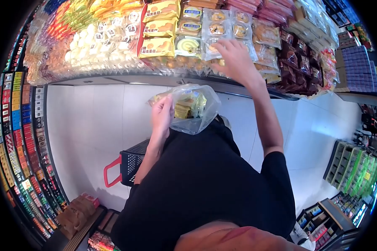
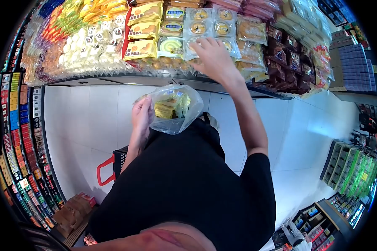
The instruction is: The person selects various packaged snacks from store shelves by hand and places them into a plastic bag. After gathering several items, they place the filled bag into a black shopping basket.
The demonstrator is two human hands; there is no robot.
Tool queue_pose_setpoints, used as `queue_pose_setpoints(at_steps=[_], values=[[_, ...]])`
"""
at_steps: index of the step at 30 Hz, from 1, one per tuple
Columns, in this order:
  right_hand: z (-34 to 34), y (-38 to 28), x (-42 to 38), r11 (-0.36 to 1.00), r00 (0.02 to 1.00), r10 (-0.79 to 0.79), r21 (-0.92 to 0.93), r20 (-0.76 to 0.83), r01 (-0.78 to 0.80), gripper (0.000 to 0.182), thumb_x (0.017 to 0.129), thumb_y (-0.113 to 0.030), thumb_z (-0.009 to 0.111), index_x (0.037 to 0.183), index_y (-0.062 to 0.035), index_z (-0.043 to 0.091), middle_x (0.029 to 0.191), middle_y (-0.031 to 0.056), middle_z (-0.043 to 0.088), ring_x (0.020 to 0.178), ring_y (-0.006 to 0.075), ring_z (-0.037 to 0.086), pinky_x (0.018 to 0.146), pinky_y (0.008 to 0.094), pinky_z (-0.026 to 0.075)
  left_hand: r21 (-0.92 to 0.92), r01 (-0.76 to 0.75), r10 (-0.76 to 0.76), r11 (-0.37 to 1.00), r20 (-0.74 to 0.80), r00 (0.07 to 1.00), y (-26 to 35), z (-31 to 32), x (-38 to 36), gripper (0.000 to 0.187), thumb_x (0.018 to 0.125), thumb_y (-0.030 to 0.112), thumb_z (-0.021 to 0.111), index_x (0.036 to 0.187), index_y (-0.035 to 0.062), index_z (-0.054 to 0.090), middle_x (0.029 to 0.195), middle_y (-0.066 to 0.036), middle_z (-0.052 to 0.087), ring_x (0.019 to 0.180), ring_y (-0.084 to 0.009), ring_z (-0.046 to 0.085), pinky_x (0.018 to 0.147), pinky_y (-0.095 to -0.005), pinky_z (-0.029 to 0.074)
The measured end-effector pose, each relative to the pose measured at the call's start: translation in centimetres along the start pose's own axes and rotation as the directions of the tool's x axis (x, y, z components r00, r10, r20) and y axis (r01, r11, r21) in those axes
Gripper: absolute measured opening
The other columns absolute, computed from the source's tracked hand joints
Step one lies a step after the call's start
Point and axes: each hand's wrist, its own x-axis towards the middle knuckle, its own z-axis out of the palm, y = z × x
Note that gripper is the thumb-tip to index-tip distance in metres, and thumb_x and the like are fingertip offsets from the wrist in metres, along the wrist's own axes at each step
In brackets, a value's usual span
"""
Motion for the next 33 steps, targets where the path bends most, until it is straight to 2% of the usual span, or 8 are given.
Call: queue_pose_setpoints(at_steps=[3, 12, 15, 21, 24, 27, 31, 33], values=[[1.9, 1.8, 2.0, 0.993, 0.977, 0.031, -0.117, 0.211, -0.006, 0.069, 0.074, -0.030, 0.085, 0.133, -0.0091, 0.054, 0.122, 0.0099, 0.057, 0.120, 0.0304, 0.051, 0.102, 0.0428, 0.042, -0.023, 0.009, -0.009, 1.000, 0.012, 1.000, 0.7, -0.4, 0.8, 0.041, 0.106, 0.035, 0.054, 0.070, 0.0148, 0.048, 0.059, 0.011, 0.036, 0.048, -0.0010, 0.028, 0.044, -0.0212, 0.018], [2.8, 1.7, 4.3, 0.981, 0.932, 0.091, -0.193, 0.350, -0.023, 0.077, 0.072, -0.031, 0.087, 0.137, -0.0072, 0.051, 0.119, 0.0131, 0.053, 0.119, 0.0305, 0.050, 0.103, 0.0423, 0.038, -0.049, -0.028, 0.029, 0.998, 0.028, 0.999, 0.4, -1.9, 2.7, 0.039, 0.106, 0.035, 0.053, 0.073, 0.0144, 0.050, 0.060, 0.010, 0.037, 0.049, -0.0011, 0.029, 0.045, -0.0209, 0.019], [3.2, 1.6, 4.4, 0.978, 0.929, 0.120, -0.203, 0.350, -0.049, 0.075, 0.073, -0.028, 0.086, 0.136, -0.0076, 0.051, 0.119, 0.0132, 0.052, 0.118, 0.0308, 0.049, 0.102, 0.0425, 0.038, -0.051, -0.019, 0.021, 0.999, 0.046, 0.999, 0.8, -2.1, 3.0, 0.036, 0.106, 0.032, 0.051, 0.075, 0.0142, 0.049, 0.061, 0.009, 0.038, 0.048, -0.0011, 0.029, 0.044, -0.0198, 0.019], [2.9, 1.4, 3.8, 0.996, 0.953, 0.036, -0.092, 0.300, -0.008, 0.071, 0.074, -0.023, 0.082, 0.136, -0.0070, 0.051, 0.125, 0.0143, 0.053, 0.124, 0.0319, 0.048, 0.107, 0.0435, 0.037, -0.054, -0.019, 0.023, 0.998, 0.075, 0.997, 1.3, -2.3, 3.5, 0.036, 0.106, 0.033, 0.051, 0.076, 0.0143, 0.050, 0.062, 0.009, 0.038, 0.049, -0.0014, 0.028, 0.044, -0.0203, 0.019], [2.7, 1.6, 3.7, 0.999, 0.941, -0.010, 0.039, 0.337, -0.004, 0.070, 0.074, -0.023, 0.080, 0.135, -0.0056, 0.051, 0.128, 0.0163, 0.055, 0.126, 0.0338, 0.049, 0.110, 0.0438, 0.036, -0.060, -0.021, 0.026, 0.998, 0.088, 0.996, 1.2, -2.3, 4.1, 0.036, 0.106, 0.034, 0.052, 0.075, 0.0146, 0.049, 0.062, 0.009, 0.038, 0.049, -0.0014, 0.028, 0.044, -0.0205, 0.019], [1.8, 1.2, 4.2, 0.959, 0.973, -0.012, 0.277, 0.231, -0.054, 0.070, 0.073, -0.022, 0.078, 0.135, -0.0045, 0.050, 0.127, 0.0179, 0.057, 0.125, 0.0362, 0.051, 0.110, 0.0443, 0.037, -0.065, 0.000, 0.005, 0.998, 0.082, 0.997, 1.4, -2.3, 4.3, 0.037, 0.106, 0.034, 0.052, 0.075, 0.0149, 0.049, 0.062, 0.009, 0.038, 0.049, -0.0016, 0.029, 0.044, -0.0209, 0.019], [0.1, 3.1, 7.5, 0.994, 0.996, 0.031, 0.105, 0.082, -0.040, 0.079, 0.071, -0.022, 0.078, 0.142, -0.0058, 0.045, 0.129, 0.0187, 0.056, 0.123, 0.0377, 0.052, 0.107, 0.0462, 0.039, -0.092, 0.009, -0.001, 0.996, 0.085, 0.996, 1.7, -2.1, 4.3, 0.037, 0.106, 0.034, 0.051, 0.074, 0.0151, 0.048, 0.061, 0.009, 0.037, 0.049, -0.0020, 0.029, 0.044, -0.0214, 0.018], [1.7, 5.2, 8.4, 0.998, 0.987, 0.051, -0.051, 0.149, -0.043, 0.083, 0.072, -0.023, 0.079, 0.144, -0.0080, 0.043, 0.131, 0.0186, 0.055, 0.123, 0.0383, 0.052, 0.106, 0.0469, 0.039, -0.099, 0.009, 0.000, 0.995, 0.096, 0.995, 1.7, -2.1, 4.2, 0.038, 0.106, 0.033, 0.051, 0.073, 0.0152, 0.048, 0.061, 0.009, 0.037, 0.049, -0.0022, 0.028, 0.044, -0.0216, 0.018]])
